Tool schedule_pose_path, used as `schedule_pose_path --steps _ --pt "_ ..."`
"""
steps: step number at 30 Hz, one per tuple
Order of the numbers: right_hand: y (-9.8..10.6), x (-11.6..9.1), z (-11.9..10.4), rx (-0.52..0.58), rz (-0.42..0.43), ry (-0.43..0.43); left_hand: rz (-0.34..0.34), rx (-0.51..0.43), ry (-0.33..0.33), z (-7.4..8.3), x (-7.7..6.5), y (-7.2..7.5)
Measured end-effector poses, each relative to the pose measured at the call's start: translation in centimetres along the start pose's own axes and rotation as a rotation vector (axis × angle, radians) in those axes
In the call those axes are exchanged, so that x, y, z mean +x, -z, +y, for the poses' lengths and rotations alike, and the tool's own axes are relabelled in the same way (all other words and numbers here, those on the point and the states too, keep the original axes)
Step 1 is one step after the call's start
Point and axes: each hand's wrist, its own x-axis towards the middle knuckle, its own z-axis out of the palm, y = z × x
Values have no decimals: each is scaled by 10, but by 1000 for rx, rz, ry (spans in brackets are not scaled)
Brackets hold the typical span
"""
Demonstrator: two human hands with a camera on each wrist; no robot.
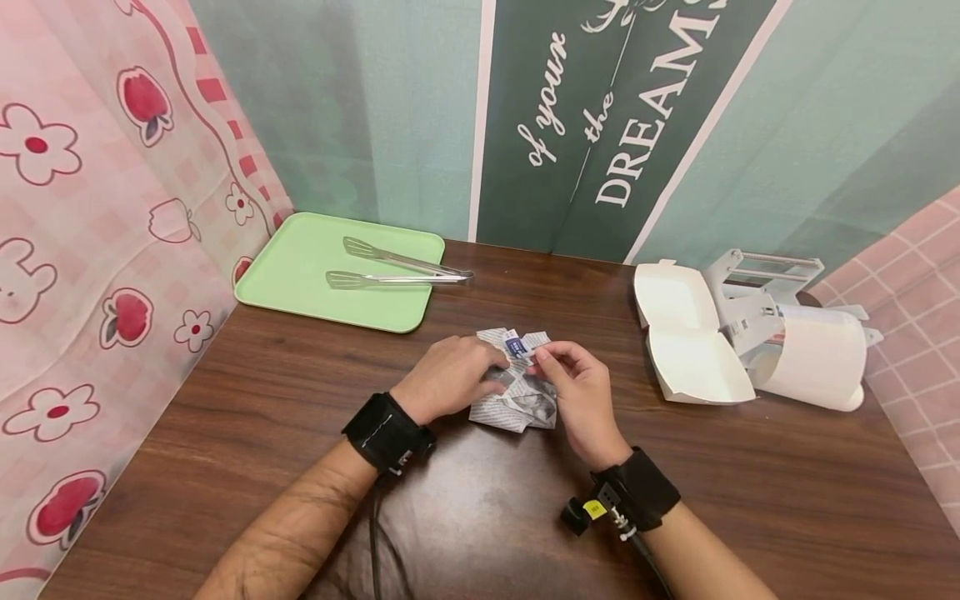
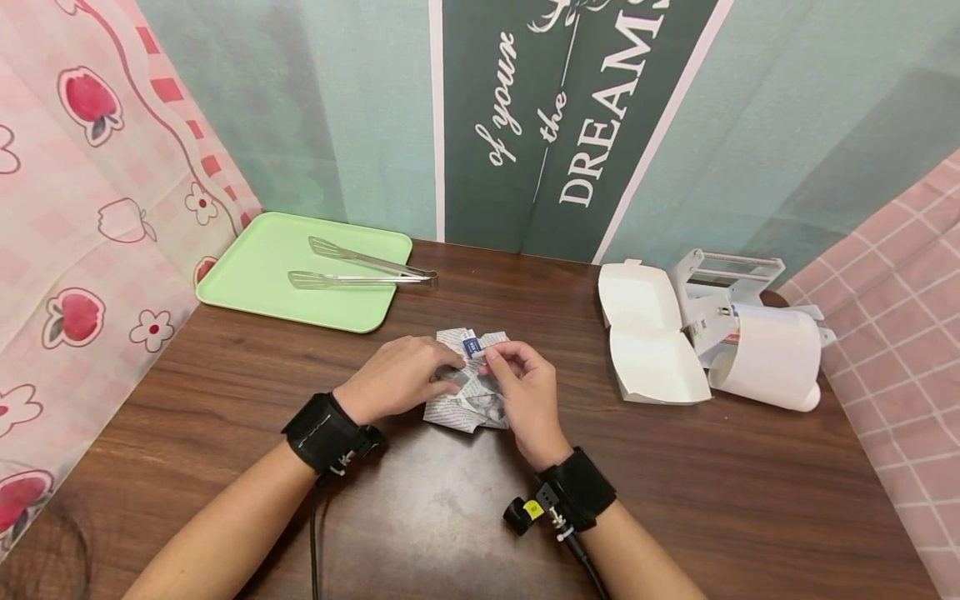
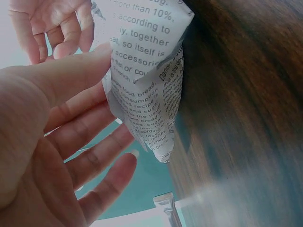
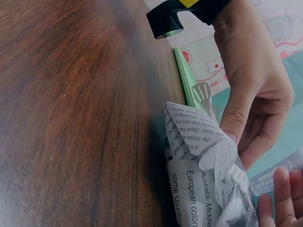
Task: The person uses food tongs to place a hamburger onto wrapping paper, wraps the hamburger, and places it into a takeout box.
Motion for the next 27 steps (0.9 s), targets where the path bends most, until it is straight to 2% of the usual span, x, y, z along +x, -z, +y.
schedule_pose_path --steps 7,13,19,24,27 --pt "0 1 0 -11 -12 -19 51 -45 30 -1 0 -2" --pt "0 0 2 -7 -18 -24 2 -64 50 -1 0 -1" --pt "1 -2 2 -38 -39 -21 -34 11 6 -2 0 -2" --pt "4 -3 3 -112 -63 13 -47 24 -13 -4 0 -3" --pt "8 -3 6 -222 -86 92 -59 15 -16 -4 0 -4"
